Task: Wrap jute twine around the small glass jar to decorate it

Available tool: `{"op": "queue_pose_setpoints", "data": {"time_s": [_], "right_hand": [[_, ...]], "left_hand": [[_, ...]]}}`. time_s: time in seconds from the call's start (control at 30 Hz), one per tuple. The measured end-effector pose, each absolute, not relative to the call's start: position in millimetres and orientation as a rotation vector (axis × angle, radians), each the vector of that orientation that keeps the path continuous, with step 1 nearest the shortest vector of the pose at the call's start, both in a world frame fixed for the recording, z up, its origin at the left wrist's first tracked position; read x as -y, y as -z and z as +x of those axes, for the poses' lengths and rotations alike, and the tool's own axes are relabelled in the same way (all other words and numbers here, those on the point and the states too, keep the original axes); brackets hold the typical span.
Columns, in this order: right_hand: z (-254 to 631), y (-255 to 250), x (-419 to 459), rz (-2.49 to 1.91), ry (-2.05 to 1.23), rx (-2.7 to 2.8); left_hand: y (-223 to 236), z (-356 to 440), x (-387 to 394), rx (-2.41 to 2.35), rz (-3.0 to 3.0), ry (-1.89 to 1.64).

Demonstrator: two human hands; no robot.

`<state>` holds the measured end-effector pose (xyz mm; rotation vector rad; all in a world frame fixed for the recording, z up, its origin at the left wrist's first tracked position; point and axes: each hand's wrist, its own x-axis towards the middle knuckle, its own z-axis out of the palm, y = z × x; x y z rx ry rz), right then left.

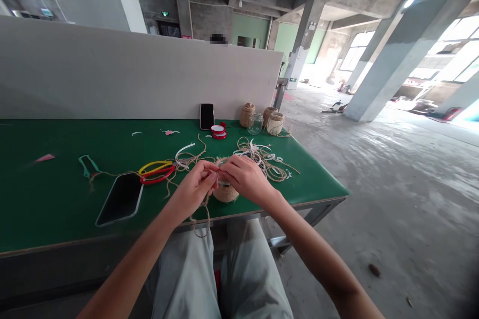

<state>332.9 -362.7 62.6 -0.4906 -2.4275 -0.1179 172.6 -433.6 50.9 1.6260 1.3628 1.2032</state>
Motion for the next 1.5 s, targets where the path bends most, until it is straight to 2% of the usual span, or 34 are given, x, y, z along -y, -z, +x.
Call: {"op": "queue_pose_setpoints", "data": {"time_s": [0.13, 0.33, 0.7, 1.5], "right_hand": [[342.7, -56.0, 363.1, -0.488, 0.019, 2.368], [358.8, -37.2, 365.2, -0.518, -0.280, 2.200], [351.3, -16.0, 361.1, -0.551, -0.267, 2.221], [341.7, -5.1, 362.4, -0.538, -0.344, 2.082]], "left_hand": [[-50.2, 175.2, 431.2, -1.442, 1.616, -1.158], [-35.7, 180.1, 439.8, -1.714, 1.938, -1.202], [-6.0, 193.5, 431.8, -1.813, 2.020, -1.345], [-2.4, 199.6, 428.4, -1.966, 2.091, -1.325]]}}
